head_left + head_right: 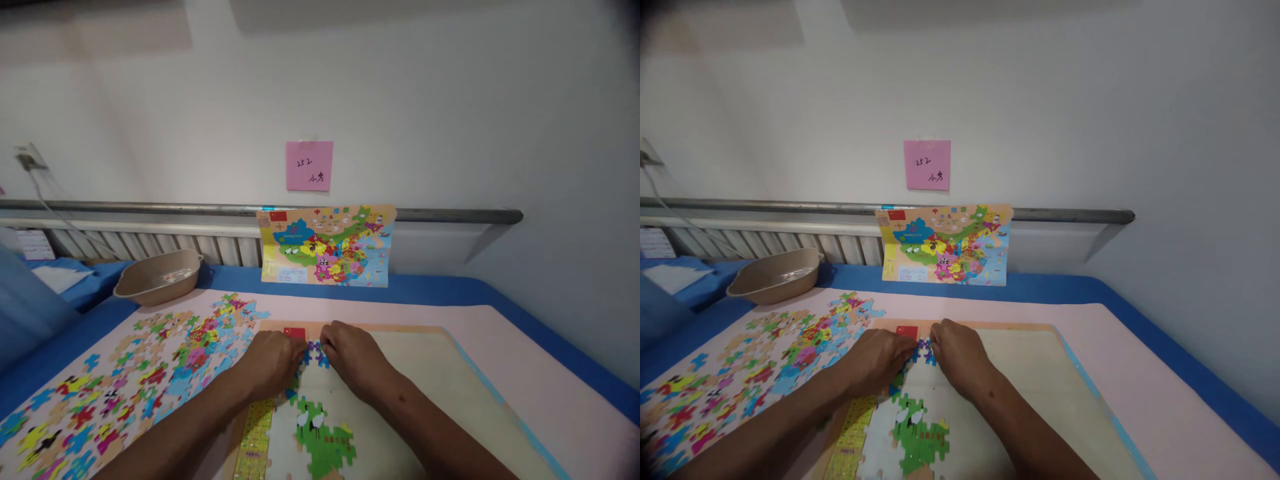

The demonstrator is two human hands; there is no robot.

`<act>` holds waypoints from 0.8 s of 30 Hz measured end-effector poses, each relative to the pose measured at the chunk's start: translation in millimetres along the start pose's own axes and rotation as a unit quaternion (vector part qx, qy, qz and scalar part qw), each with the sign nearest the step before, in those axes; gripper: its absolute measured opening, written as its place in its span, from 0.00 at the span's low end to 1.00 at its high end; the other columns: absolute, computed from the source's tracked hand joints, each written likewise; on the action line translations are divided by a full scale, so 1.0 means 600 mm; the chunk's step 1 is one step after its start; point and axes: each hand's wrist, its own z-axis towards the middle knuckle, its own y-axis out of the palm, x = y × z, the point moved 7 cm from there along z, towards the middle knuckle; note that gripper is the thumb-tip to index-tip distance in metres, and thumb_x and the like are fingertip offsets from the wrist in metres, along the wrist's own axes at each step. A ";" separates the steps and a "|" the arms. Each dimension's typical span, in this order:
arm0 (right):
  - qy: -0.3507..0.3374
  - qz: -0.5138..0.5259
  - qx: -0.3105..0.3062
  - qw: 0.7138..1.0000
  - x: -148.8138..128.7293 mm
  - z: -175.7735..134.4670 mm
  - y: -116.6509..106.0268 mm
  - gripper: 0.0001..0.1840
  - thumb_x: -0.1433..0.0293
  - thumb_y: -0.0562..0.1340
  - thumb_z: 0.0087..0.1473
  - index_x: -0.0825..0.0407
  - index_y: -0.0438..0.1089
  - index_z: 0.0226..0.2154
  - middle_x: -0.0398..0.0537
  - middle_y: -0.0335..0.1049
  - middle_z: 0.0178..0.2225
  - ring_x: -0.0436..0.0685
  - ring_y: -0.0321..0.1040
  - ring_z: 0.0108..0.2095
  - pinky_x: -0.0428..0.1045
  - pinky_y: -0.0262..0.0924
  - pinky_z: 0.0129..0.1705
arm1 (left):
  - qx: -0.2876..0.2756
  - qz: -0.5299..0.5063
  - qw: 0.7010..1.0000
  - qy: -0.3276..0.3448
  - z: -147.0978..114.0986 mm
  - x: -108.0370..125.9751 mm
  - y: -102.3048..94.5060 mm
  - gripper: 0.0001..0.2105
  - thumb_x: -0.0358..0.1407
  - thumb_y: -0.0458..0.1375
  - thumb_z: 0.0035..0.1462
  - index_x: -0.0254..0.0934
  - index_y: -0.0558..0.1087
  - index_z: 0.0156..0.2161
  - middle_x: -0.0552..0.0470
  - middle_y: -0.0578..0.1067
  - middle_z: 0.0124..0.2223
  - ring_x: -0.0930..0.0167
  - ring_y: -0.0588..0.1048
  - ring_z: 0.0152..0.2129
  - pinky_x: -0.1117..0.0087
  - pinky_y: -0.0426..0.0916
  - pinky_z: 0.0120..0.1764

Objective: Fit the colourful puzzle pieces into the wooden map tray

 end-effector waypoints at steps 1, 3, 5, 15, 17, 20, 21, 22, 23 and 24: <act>0.000 0.000 0.002 1.000 -0.001 0.000 -0.001 0.07 0.74 0.60 0.65 0.51 0.70 0.33 0.47 0.75 0.37 0.55 0.68 0.37 0.49 0.44 0.34 | 0.001 -0.002 1.000 -0.001 0.000 0.000 0.000 0.12 0.35 0.50 0.68 0.42 0.76 0.37 0.48 0.83 0.35 0.61 0.82 0.35 0.67 0.60 0.33; 0.002 0.000 0.007 1.000 -0.002 -0.001 -0.002 0.08 0.75 0.59 0.65 0.51 0.69 0.33 0.47 0.74 0.37 0.55 0.68 0.36 0.49 0.44 0.34 | 0.002 -0.005 1.000 -0.003 0.000 0.001 -0.003 0.13 0.35 0.50 0.68 0.41 0.76 0.37 0.47 0.83 0.35 0.61 0.82 0.35 0.67 0.60 0.32; 0.002 0.002 0.011 1.000 -0.003 0.000 -0.002 0.08 0.76 0.59 0.65 0.51 0.69 0.33 0.47 0.74 0.37 0.54 0.67 0.36 0.49 0.43 0.34 | 0.004 -0.009 1.000 -0.005 0.000 0.002 -0.006 0.13 0.34 0.49 0.68 0.41 0.76 0.36 0.48 0.83 0.35 0.61 0.82 0.34 0.67 0.60 0.32; -0.003 0.009 0.022 1.000 -0.002 -0.001 -0.002 0.08 0.77 0.59 0.62 0.51 0.67 0.32 0.45 0.72 0.35 0.54 0.65 0.34 0.49 0.43 0.33 | 0.024 -0.016 0.999 -0.024 -0.056 -0.017 -0.041 0.12 0.35 0.49 0.69 0.41 0.76 0.39 0.47 0.83 0.38 0.59 0.83 0.37 0.66 0.62 0.33; -0.002 0.005 0.028 1.000 -0.001 0.000 -0.003 0.08 0.77 0.58 0.63 0.51 0.66 0.33 0.45 0.72 0.36 0.54 0.65 0.34 0.49 0.44 0.34 | 0.041 -0.010 0.999 -0.024 -0.088 -0.022 -0.050 0.13 0.33 0.49 0.69 0.41 0.76 0.43 0.48 0.83 0.38 0.59 0.83 0.36 0.66 0.64 0.34; 0.001 0.000 0.035 0.999 0.001 0.001 -0.005 0.07 0.77 0.58 0.63 0.51 0.67 0.34 0.46 0.72 0.37 0.54 0.65 0.35 0.49 0.45 0.35 | 0.124 0.017 0.992 -0.008 -0.157 -0.026 -0.075 0.14 0.31 0.48 0.69 0.43 0.75 0.50 0.50 0.83 0.36 0.61 0.83 0.32 0.66 0.67 0.31; -0.001 0.001 0.035 0.999 0.000 0.001 -0.006 0.07 0.77 0.58 0.63 0.51 0.67 0.34 0.46 0.72 0.37 0.54 0.66 0.35 0.49 0.46 0.35 | 0.163 0.031 0.986 0.003 -0.186 -0.024 -0.087 0.14 0.32 0.49 0.69 0.42 0.74 0.51 0.51 0.83 0.35 0.62 0.82 0.29 0.66 0.67 0.29; -0.003 0.003 0.035 0.999 -0.001 0.000 -0.008 0.07 0.77 0.58 0.63 0.51 0.66 0.33 0.46 0.72 0.37 0.54 0.66 0.36 0.49 0.47 0.36 | 0.200 0.044 0.979 0.014 -0.217 -0.020 -0.099 0.13 0.32 0.49 0.69 0.41 0.73 0.53 0.51 0.83 0.35 0.64 0.81 0.26 0.67 0.67 0.28; -0.008 0.007 0.036 0.999 -0.002 -0.001 -0.009 0.08 0.76 0.57 0.63 0.51 0.66 0.33 0.47 0.72 0.37 0.55 0.66 0.36 0.49 0.48 0.36 | 0.235 0.057 0.970 0.021 -0.248 -0.013 -0.111 0.13 0.32 0.49 0.70 0.41 0.72 0.53 0.51 0.83 0.34 0.66 0.81 0.25 0.67 0.67 0.26; -0.014 0.013 0.038 0.999 -0.004 -0.003 -0.011 0.08 0.75 0.57 0.64 0.51 0.66 0.32 0.48 0.72 0.37 0.55 0.67 0.37 0.49 0.49 0.37 | 0.267 0.067 0.961 0.028 -0.277 -0.004 -0.120 0.13 0.32 0.49 0.70 0.40 0.71 0.54 0.52 0.82 0.33 0.67 0.80 0.23 0.68 0.67 0.26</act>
